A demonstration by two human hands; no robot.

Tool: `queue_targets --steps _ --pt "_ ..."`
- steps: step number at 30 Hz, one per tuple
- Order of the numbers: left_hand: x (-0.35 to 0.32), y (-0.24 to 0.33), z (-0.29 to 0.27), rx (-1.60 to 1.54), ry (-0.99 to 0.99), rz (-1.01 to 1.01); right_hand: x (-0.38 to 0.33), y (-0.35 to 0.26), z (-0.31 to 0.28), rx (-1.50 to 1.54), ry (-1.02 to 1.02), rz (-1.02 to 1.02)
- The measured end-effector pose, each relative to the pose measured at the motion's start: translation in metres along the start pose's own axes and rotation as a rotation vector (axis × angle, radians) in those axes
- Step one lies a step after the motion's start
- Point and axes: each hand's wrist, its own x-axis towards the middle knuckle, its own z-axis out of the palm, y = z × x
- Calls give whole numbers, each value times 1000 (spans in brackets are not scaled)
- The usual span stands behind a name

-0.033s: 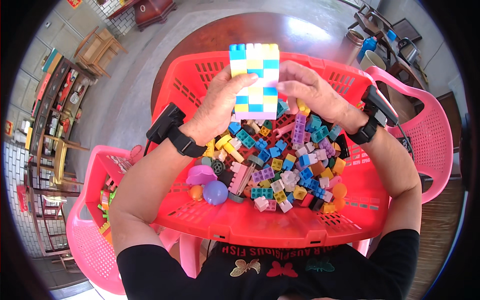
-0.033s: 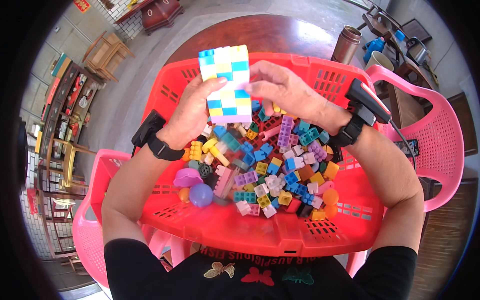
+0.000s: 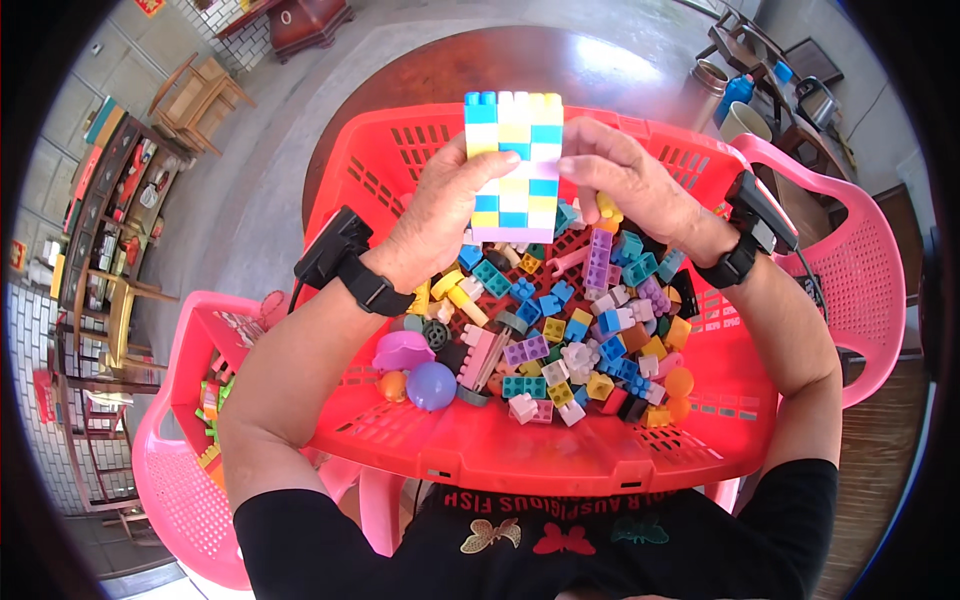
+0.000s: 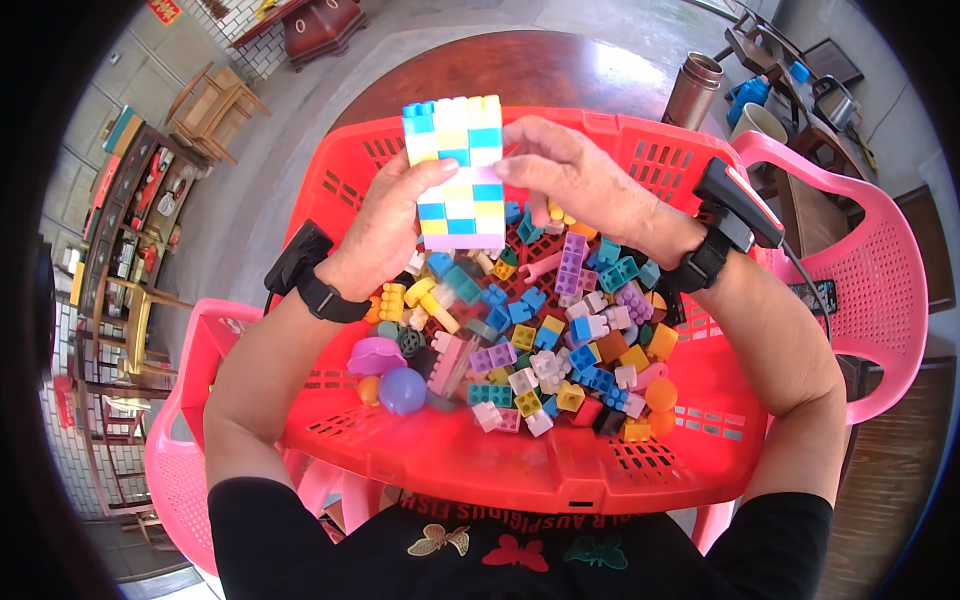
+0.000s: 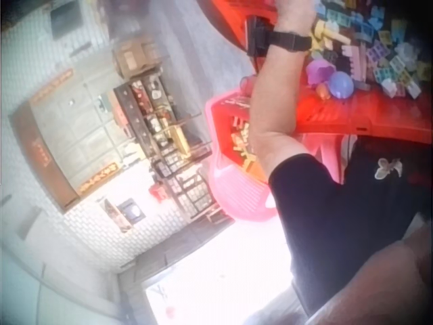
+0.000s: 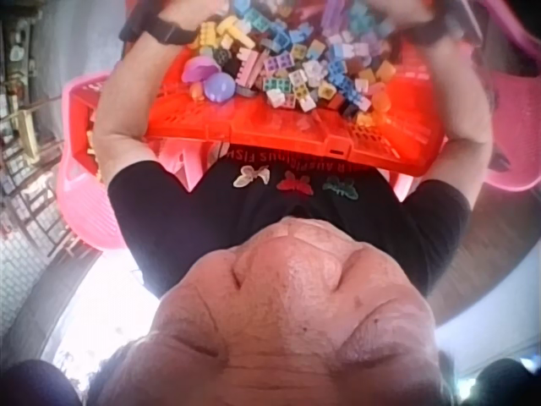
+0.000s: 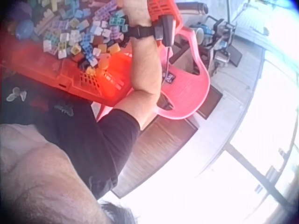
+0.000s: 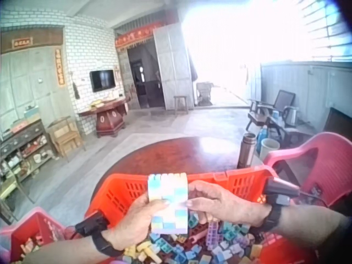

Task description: The person is assembling plastic toy building blocks from a basket.

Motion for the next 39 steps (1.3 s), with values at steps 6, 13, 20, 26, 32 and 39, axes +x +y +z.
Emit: queue_targets --steps 6,13,20,26,32,39 --pt "-1 -6 1 13 -14 -37 0 -1 -5 -27 58 -57" --pt "-2 -6 4 23 2 -59 1 1 -3 -12 11 -1" --pt "-2 -6 0 28 -49 -88 1 1 -3 -17 20 -22" --pt "-4 -8 4 22 -13 -75 2 3 -3 -33 18 18" --pt "-4 -8 2 6 -39 -93 2 3 -3 -16 45 -23" --pt "-4 -10 4 31 -23 -94 0 4 -6 -101 49 -60"
